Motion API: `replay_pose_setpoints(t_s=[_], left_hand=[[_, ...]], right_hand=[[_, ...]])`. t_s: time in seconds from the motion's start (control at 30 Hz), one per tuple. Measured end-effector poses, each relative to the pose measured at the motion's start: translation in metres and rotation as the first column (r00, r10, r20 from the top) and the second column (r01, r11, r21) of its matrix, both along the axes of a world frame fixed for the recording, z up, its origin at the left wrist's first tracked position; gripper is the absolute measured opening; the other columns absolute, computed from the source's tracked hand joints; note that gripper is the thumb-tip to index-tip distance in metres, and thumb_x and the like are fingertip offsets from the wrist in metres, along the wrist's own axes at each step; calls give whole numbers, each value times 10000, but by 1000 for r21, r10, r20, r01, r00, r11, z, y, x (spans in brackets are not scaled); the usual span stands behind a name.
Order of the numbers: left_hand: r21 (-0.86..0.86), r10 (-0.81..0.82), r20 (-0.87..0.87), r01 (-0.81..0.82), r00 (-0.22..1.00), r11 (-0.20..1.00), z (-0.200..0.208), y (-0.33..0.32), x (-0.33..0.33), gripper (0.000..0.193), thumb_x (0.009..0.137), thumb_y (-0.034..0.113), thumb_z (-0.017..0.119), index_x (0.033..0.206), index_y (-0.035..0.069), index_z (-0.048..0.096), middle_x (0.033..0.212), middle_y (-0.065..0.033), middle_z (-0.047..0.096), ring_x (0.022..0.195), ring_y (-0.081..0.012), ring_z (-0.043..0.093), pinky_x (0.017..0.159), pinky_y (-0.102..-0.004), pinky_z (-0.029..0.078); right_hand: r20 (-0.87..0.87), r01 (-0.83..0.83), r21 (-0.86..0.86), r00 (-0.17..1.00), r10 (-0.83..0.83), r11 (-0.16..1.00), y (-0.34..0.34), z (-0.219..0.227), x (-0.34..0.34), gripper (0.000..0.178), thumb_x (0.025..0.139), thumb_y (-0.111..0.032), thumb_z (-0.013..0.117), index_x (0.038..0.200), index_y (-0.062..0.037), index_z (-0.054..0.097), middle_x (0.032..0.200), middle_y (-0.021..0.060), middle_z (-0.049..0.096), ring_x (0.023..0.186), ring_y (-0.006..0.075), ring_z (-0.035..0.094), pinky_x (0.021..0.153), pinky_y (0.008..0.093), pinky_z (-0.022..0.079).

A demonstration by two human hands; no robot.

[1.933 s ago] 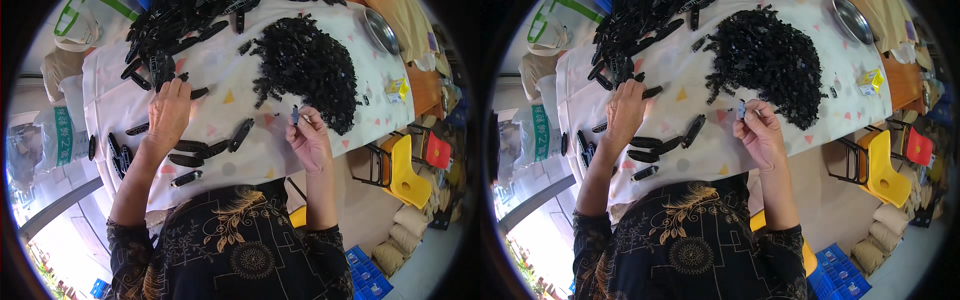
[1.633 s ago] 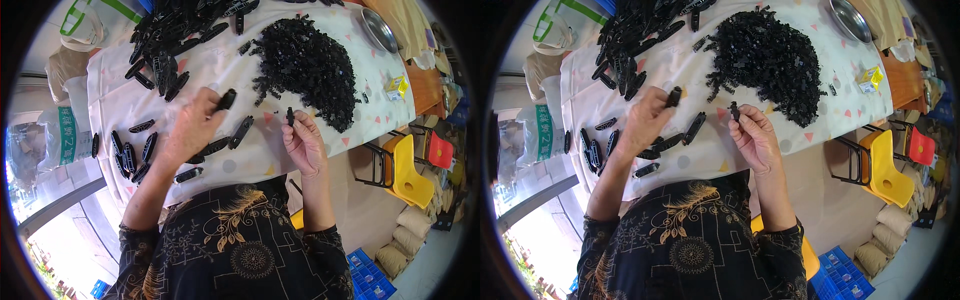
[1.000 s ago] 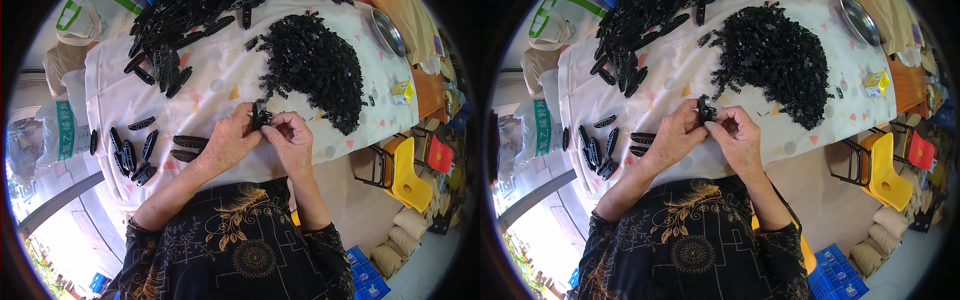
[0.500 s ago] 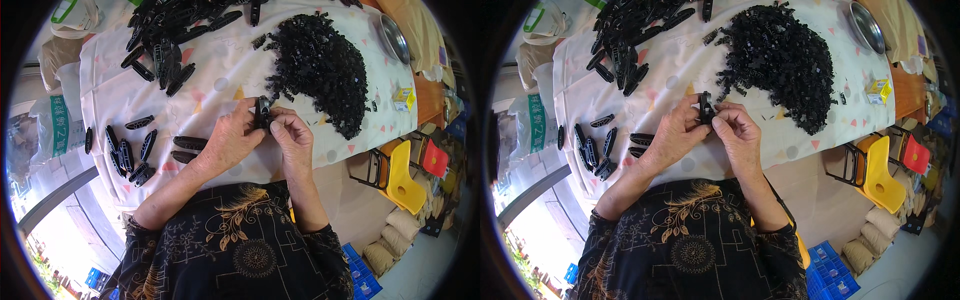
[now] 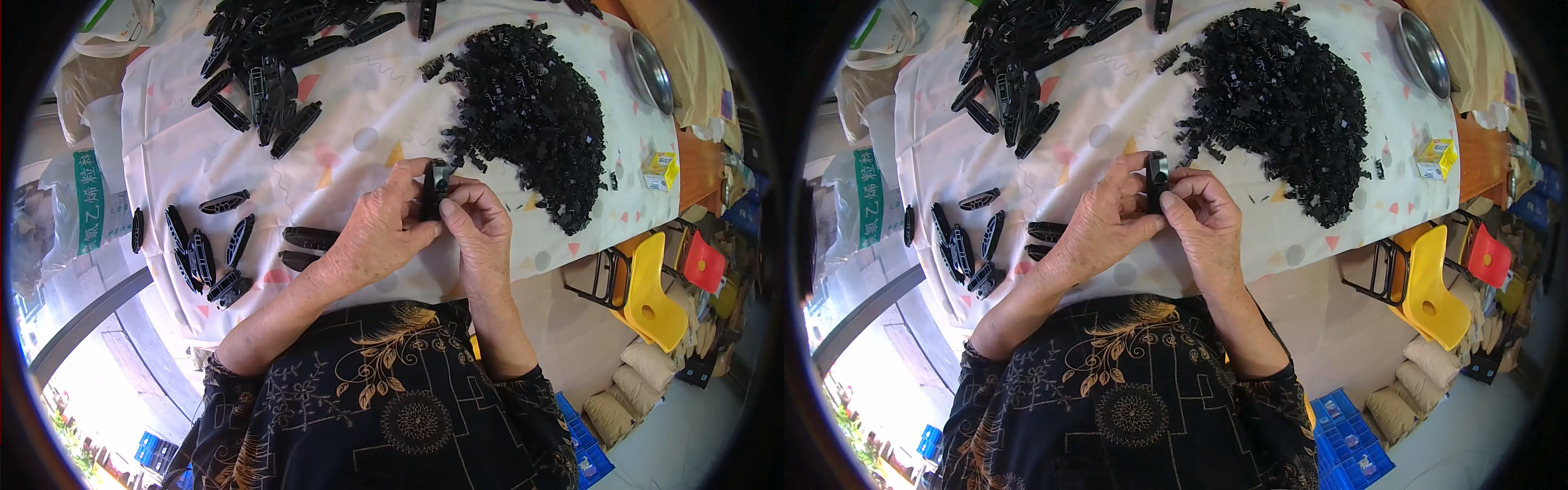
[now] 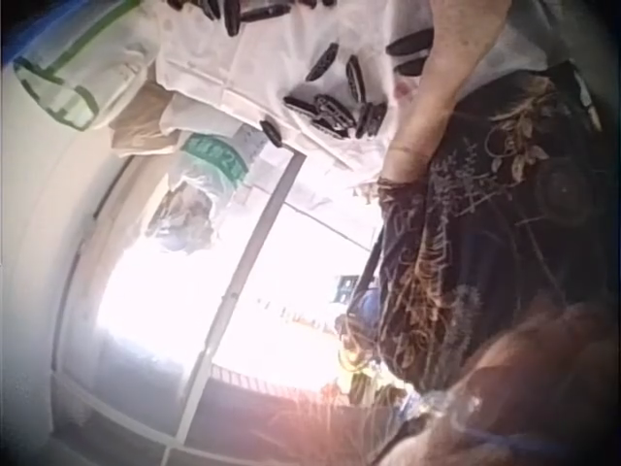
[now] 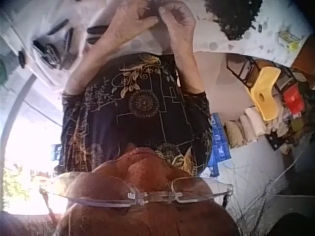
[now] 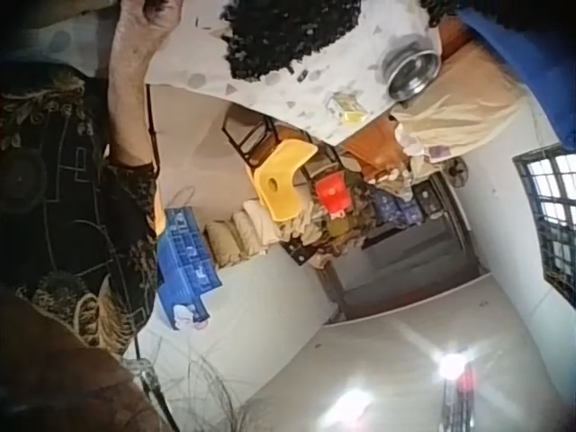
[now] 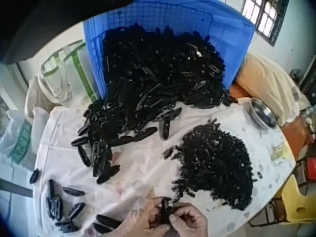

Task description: Assembling small black plastic components by hand at a workbench.

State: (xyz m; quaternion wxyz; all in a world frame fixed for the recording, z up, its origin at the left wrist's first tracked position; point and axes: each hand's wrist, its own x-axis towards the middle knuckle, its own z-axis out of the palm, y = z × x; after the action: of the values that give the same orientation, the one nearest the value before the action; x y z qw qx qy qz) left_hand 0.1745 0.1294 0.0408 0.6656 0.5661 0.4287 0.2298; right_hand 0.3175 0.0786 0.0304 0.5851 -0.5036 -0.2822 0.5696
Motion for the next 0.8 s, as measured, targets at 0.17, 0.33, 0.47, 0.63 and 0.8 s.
replay_pose_setpoints(t_s=[0.17, 0.33, 0.47, 0.63, 0.8], left_hand=[[24, 14, 55, -15, 998, 1000, -3, -2, -1, 583, 810, -91, 576, 1325, 40, 336, 990, -101, 627, 926, -141, 627, 802, -280, 519], [27, -7, 54, 6, 999, 1000, 10, 2, -6, 637, 809, -104, 559, 1372, 73, 318, 1014, -105, 616, 929, -147, 616, 829, -287, 510], [90, -21, 43, 18, 999, 996, 2, 2, -10, 635, 798, -59, 572, 1360, 131, 343, 941, -142, 631, 854, -241, 667, 782, -322, 529], [347, -85, -57, 100, 995, 933, 13, 7, -13, 608, 766, -70, 600, 1319, 91, 404, 1013, -133, 636, 895, -222, 673, 772, -306, 531], [609, -62, -416, 329, 907, 722, 25, 18, -54, 407, 770, 164, 684, 1156, 158, 554, 859, -122, 588, 682, -250, 622, 574, -363, 513]], right_hand=[[-116, -45, -16, 992, 43, 999, 6, 8, -10, 324, 873, 30, 594, 1179, 10, 490, 1135, 87, 579, 1020, 144, 563, 914, 277, 456], [-111, -100, -30, 989, 96, 995, 8, 6, -9, 317, 872, 41, 594, 1172, 30, 494, 1138, 108, 603, 1045, 149, 574, 935, 286, 459], [-51, -117, 0, 992, 117, 993, 9, 5, -13, 307, 860, 39, 610, 1147, 23, 502, 1122, 101, 608, 1014, 139, 582, 914, 273, 466], [177, -124, -60, 975, 133, 990, 2, 9, -1, 285, 819, 39, 643, 1087, -1, 556, 1014, 60, 617, 944, 112, 579, 858, 244, 466], [920, -174, 39, 390, 32, 984, 19, 9, 52, 252, 760, -14, 683, 1003, -29, 614, 914, 78, 615, 806, 187, 593, 721, 293, 471]])
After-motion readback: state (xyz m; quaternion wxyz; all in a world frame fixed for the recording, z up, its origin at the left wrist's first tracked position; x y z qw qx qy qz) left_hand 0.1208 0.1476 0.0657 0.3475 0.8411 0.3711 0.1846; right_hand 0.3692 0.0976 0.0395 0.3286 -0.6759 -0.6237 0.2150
